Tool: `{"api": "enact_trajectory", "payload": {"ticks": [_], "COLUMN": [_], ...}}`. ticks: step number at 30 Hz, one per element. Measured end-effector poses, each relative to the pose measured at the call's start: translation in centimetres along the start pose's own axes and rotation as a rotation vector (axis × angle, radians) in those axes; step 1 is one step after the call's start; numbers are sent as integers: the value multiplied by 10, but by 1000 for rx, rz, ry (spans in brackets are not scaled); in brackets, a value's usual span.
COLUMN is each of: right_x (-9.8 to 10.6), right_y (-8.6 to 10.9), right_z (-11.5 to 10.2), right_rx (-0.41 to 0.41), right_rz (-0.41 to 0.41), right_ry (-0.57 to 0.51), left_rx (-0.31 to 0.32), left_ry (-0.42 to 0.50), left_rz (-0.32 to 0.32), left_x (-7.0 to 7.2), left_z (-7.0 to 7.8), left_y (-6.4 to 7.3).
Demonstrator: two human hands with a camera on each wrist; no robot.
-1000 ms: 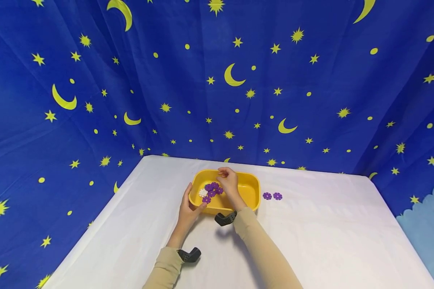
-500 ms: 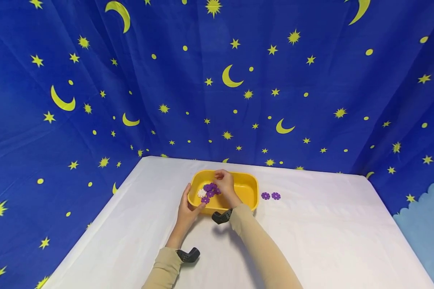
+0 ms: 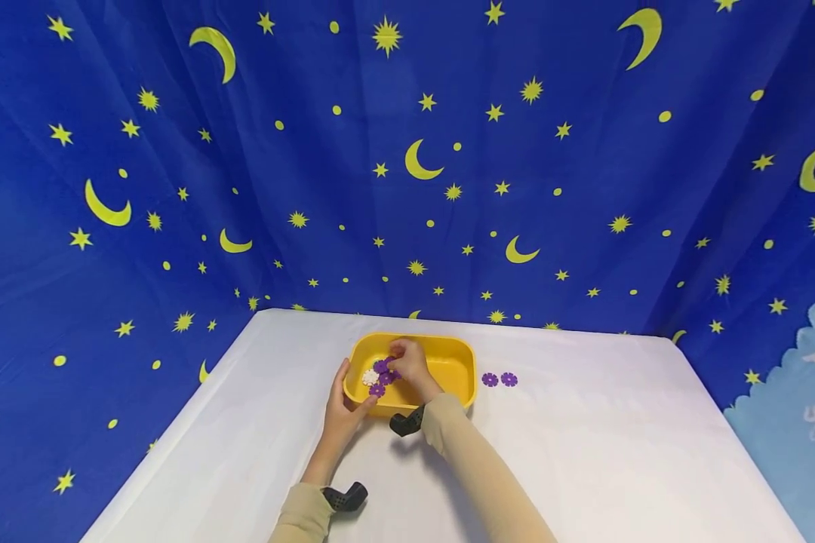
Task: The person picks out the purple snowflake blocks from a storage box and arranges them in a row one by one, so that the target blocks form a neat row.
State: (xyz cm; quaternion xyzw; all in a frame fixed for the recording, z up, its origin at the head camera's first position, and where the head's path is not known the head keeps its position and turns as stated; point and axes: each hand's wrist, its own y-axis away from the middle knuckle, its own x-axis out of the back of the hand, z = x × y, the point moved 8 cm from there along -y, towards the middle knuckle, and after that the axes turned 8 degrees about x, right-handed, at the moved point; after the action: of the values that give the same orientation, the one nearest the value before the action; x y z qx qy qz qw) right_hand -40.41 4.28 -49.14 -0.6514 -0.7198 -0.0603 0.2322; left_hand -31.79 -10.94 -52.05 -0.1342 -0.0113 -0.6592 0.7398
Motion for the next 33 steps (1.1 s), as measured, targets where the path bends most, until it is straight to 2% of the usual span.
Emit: {"api": "enact_trajectory", "payload": {"ticks": [4, 7, 8, 11, 14, 15, 19, 21, 23, 29, 33], "right_x": [-8, -16, -22, -30, -32, -29, -25, -23, -23, -22, -17], "right_y": [-1, -7, -14, -17, -13, -6, 3, 6, 6, 6, 4], "right_z": [2, 10, 21, 23, 17, 6, -7, -10, -10, -8, -9], "right_rx": [15, 91, 163, 251, 251, 199, 186, 185, 175, 181, 178], "right_rz": [-67, -134, -154, -225, -251, -251, -213, -200, -195, -182, -151], "right_ry": [-12, -10, -20, 12, 29, 49, 100, 123, 127, 156, 121], "left_rx": [9, 20, 24, 40, 45, 48, 41, 43, 40, 53, 25], "left_ry": [16, 9, 4, -5, -12, -18, -45, -44, -39, -12, -18], "left_rz": [-11, -6, -1, 6, -4, -9, -17, -12, -5, 14, 20], "left_x": [0, 0, 0, 1, 2, 2, 4, 4, 4, -1, -2], "left_z": [-1, -3, -3, -2, 9, 14, 33, 33, 29, -3, -5], "left_y": [0, 1, 1, 2, 6, 7, 15, 16, 15, 5, 3]}}
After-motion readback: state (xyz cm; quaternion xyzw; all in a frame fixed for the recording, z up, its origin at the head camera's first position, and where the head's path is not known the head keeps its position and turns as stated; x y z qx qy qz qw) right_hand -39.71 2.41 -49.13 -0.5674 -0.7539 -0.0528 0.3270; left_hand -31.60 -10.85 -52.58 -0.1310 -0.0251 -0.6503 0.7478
